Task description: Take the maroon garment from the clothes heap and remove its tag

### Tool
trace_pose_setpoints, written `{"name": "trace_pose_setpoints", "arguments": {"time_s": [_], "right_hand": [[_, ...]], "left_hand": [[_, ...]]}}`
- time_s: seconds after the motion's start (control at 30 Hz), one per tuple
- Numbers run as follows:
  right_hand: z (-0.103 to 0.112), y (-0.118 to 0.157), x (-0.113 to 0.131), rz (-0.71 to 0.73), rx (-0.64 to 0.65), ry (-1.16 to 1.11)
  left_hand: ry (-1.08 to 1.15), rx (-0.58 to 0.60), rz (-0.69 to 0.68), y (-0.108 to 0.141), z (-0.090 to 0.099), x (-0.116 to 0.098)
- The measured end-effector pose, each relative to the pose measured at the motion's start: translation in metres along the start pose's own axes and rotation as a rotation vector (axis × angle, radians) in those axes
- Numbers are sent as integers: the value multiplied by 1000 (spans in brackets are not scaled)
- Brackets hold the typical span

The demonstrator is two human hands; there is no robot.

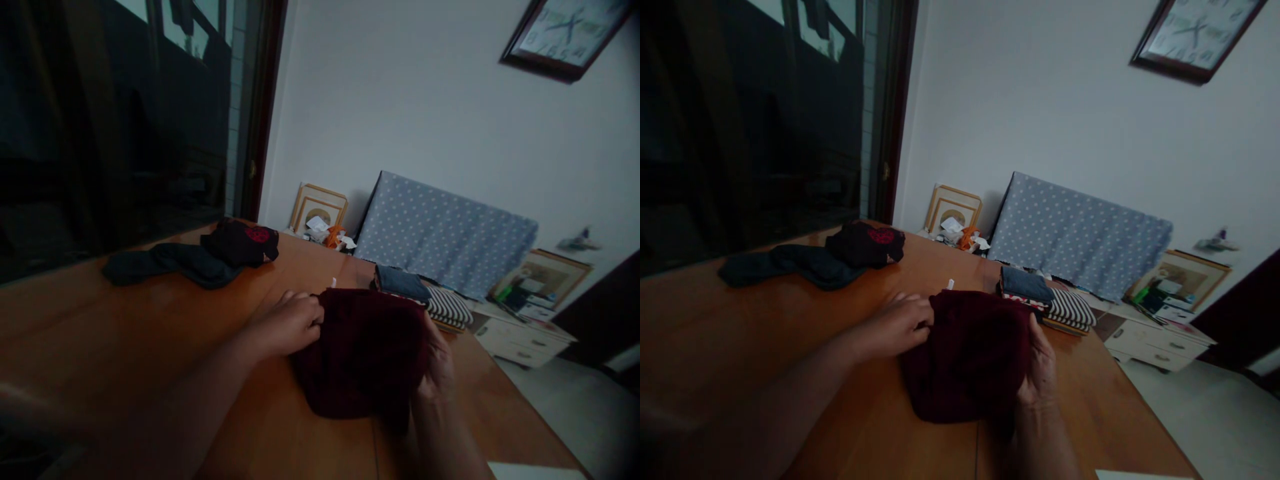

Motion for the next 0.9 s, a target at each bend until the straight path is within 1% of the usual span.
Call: {"name": "trace_pose_setpoints", "arguments": {"time_s": [0.03, 0.1, 0.17, 0.2, 0.23, 0.27, 0.3, 0.33, 0.37, 0.4, 0.43, 0.47, 0.5, 0.53, 0.57, 0.6, 0.63, 0.7, 0.73, 0.77, 0.83, 0.9], "right_hand": [[4, -1, 6, 29, -14, -6], [10, -2, 20, 94, -45, -4], [14, -3, 29, 145, -79, 11], [15, -4, 32, 160, -96, 22], [17, -6, 32, 166, -113, 42], [20, -9, 30, 165, -133, 71], [24, -13, 26, 160, -162, 114], [30, -16, 22, 161, -206, 171], [36, -18, 19, 182, -266, 243], [42, -18, 19, 229, -335, 331], [46, -17, 21, 307, -405, 430], [45, -12, 27, 413, -466, 537], [40, -6, 32, 531, -509, 650], [30, 1, 36, 635, -526, 763], [18, 7, 36, 701, -509, 870], [5, 9, 31, 716, -460, 963], [-7, 9, 22, 686, -384, 1038], [-27, 4, -6, 538, -164, 1135], [-34, 3, -20, 482, -75, 1187], [-37, 3, -32, 442, -11, 1245], [-36, 0, -49, 386, 47, 1384], [-29, -4, -60, 318, 75, 1454]], "left_hand": [[112, -68, 59, -2, 9, 9], [422, -247, 195, -1, 28, 35], [723, -501, 320, 7, 48, 67], [822, -650, 374, 14, 57, 83], [876, -791, 427, 22, 64, 99], [892, -897, 482, 30, 68, 112], [879, -958, 538, 36, 69, 122], [838, -984, 590, 40, 69, 130], [767, -983, 632, 42, 68, 134], [666, -977, 651, 42, 68, 135], [546, -975, 637, 42, 71, 130], [423, -974, 594, 40, 74, 121], [317, -961, 531, 37, 76, 109], [246, -918, 458, 32, 76, 96], [212, -831, 387, 25, 72, 83], [206, -705, 325, 16, 65, 70], [213, -551, 273, 9, 54, 58], [218, -227, 187, 1, 28, 37], [200, -89, 143, 1, 16, 28], [163, 15, 103, 2, 7, 21], [39, 137, 53, 6, -6, 17], [-106, 175, 55, 8, -12, 23]]}}
Point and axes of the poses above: each hand's wrist, its own y-axis away from the middle knuckle, its own z-axis out of the back of the hand, x = y × z, the point moved 9 cm from there along -y, towards the middle knuckle, and after that the axes turned 1 degree about -x, right-handed, at the moved point
